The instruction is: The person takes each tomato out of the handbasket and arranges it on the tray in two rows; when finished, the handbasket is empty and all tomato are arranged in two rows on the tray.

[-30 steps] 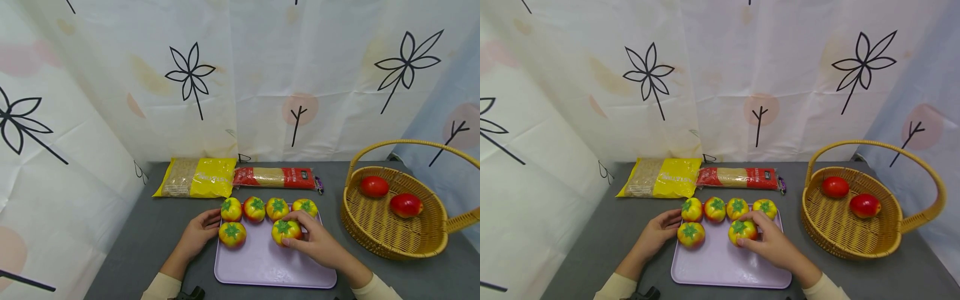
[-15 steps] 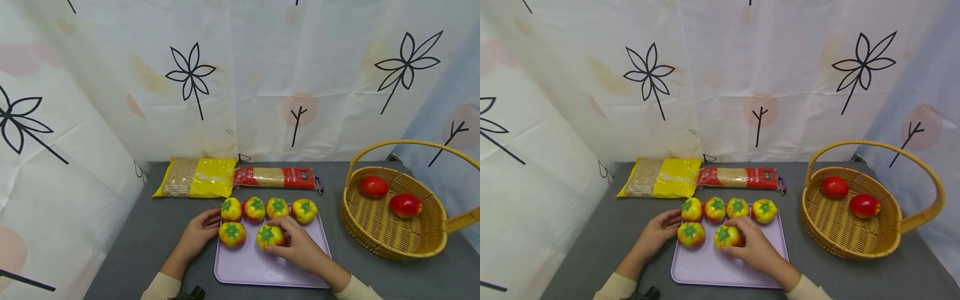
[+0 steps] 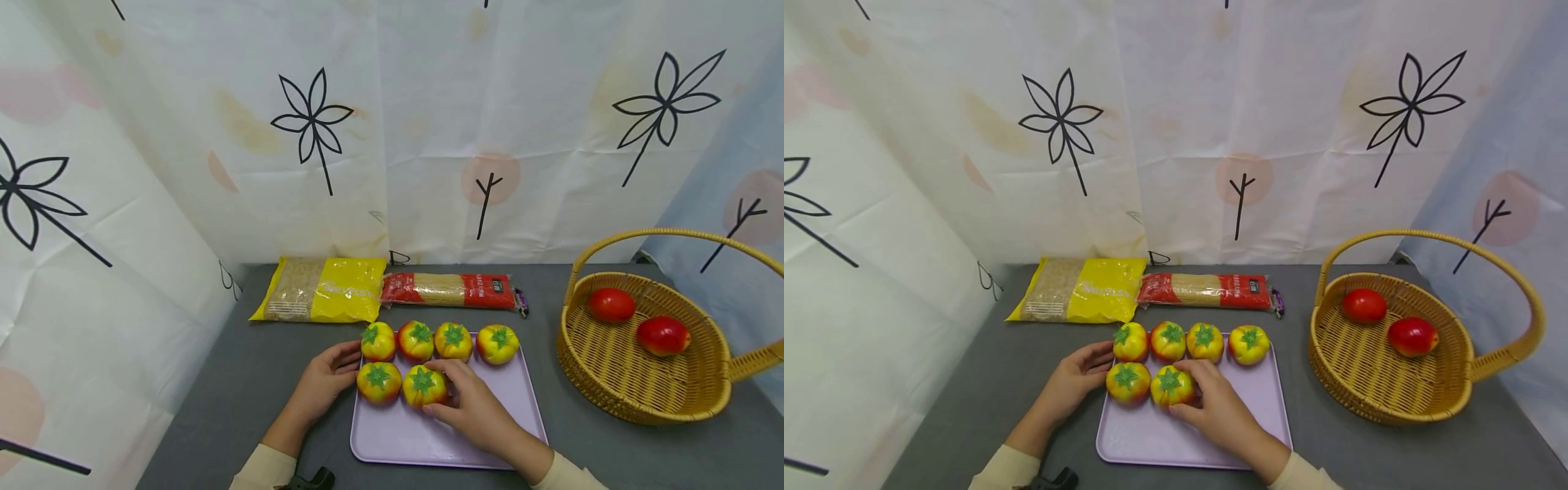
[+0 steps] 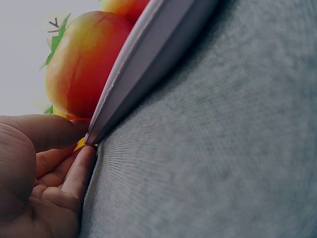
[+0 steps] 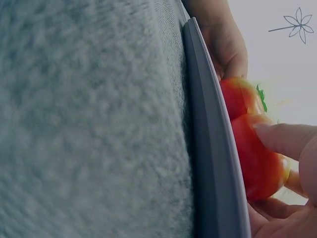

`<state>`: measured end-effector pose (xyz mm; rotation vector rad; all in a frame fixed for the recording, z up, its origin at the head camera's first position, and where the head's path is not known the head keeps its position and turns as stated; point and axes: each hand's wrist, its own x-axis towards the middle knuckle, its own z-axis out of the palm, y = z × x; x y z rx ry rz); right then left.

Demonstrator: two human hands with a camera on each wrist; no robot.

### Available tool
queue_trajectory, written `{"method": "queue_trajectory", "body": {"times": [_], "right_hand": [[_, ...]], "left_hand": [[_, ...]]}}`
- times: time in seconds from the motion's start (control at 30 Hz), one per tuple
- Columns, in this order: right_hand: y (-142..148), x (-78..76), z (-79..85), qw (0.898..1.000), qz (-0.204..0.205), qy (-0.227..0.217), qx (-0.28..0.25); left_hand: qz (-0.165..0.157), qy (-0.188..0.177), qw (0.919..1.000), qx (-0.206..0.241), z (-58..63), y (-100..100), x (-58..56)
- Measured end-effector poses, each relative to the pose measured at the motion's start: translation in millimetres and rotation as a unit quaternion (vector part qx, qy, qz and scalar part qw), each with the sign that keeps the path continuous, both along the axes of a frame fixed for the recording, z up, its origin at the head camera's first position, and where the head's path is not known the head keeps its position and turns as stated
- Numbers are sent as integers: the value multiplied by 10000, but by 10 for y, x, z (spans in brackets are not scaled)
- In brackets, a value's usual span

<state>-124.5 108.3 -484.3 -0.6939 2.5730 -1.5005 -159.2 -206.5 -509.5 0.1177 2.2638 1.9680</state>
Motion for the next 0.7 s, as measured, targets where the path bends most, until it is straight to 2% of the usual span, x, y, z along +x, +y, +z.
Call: {"method": "queue_trajectory", "body": {"times": [0.23,0.53,0.7], "right_hand": [[-36,29,-14,9992,-291,-187,-223],[-15,66,41,9987,-232,-269,-369],[43,84,106,9990,-198,-337,-220]], "left_hand": [[13,1,10000,6,-2,-2,-4],[25,12,10000,9,0,5,-9],[30,-3,10000,4,2,7,-12]]}}
